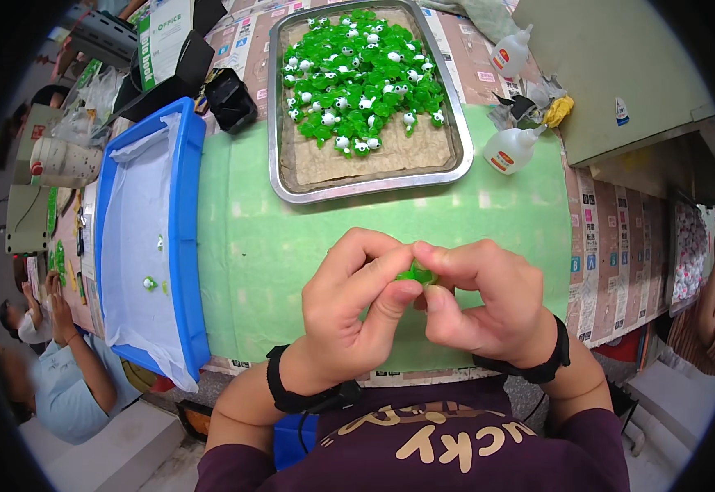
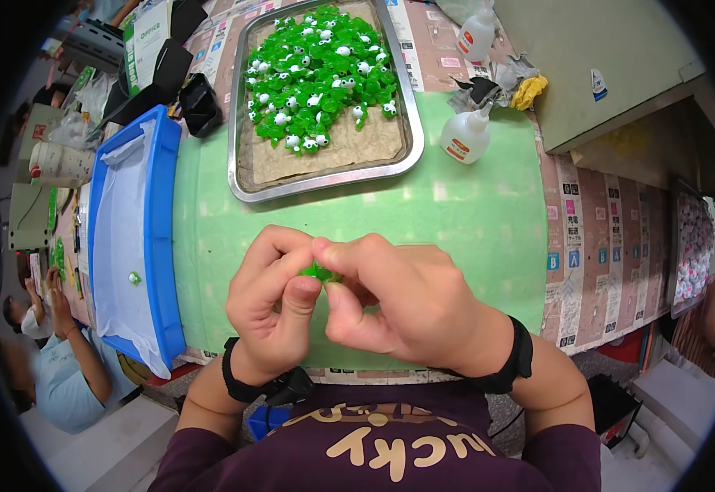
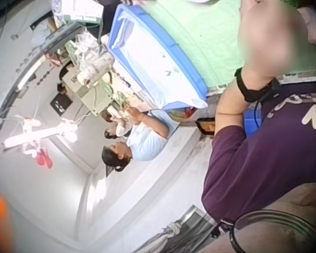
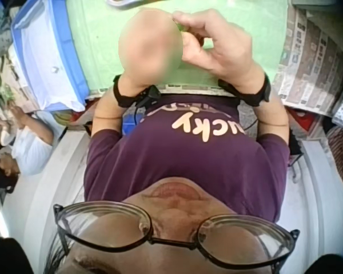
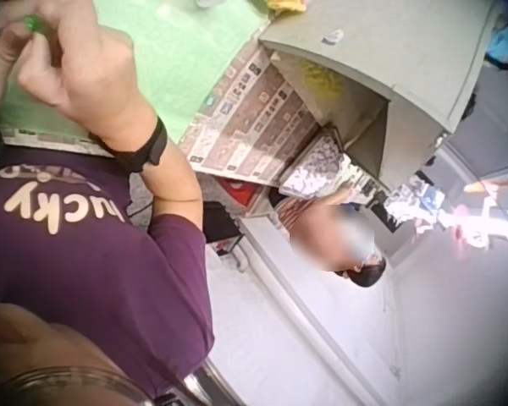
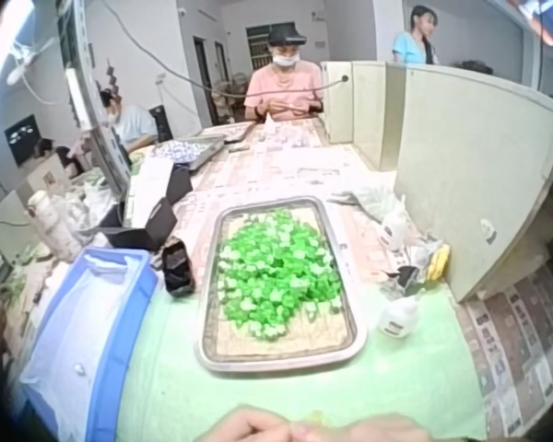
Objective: The person assembles small green and white plastic figures by applying glue from a squeeze bottle to yellow plastic pieces and attaching them to green bodies. The person repeatedly picks up parts, applies glue, and joins them, placing completed figures onto a metal tray.
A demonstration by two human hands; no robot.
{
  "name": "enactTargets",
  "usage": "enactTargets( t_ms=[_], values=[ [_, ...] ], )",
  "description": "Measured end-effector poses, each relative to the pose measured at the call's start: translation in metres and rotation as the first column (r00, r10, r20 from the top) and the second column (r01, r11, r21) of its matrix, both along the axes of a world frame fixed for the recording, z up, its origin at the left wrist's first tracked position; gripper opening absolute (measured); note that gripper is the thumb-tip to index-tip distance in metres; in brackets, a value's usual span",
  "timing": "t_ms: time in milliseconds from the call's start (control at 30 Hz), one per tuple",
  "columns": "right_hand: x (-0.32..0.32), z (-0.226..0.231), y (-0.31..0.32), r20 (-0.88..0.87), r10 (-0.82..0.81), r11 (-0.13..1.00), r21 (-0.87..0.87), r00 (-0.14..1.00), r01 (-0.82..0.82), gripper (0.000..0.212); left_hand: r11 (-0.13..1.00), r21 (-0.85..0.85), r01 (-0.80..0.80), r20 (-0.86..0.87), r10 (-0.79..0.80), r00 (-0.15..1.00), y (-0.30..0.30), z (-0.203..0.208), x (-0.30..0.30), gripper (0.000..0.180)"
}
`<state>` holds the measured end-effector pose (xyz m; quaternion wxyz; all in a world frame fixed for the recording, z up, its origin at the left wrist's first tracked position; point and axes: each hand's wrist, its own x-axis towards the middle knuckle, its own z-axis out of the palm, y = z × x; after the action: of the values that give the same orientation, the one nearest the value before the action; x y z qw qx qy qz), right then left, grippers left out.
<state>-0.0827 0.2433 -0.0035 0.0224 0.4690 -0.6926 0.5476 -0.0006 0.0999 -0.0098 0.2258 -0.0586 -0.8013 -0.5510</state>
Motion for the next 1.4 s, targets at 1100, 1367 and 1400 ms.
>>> enactTargets(
  t_ms=[1100,1367,1400],
  values=[
    [0.004,0.015,-0.001,0.639,0.139,0.971,0.062,0.757,-0.23,0.026,0.953,-0.271,-0.133,-0.153,0.094,0.984,-0.002,0.004,-0.004,0.025],
    [0.011,0.014,0.0,0.545,0.158,0.978,0.027,0.823,-0.205,0.026,0.963,-0.201,-0.182,-0.181,0.146,0.972,0.001,0.003,0.002,0.023],
    [0.01,0.012,-0.001,0.493,0.133,0.987,0.015,0.86,-0.161,0.026,0.974,-0.163,-0.159,-0.164,0.132,0.978,0.001,0.002,0.0,0.022]
  ],
)
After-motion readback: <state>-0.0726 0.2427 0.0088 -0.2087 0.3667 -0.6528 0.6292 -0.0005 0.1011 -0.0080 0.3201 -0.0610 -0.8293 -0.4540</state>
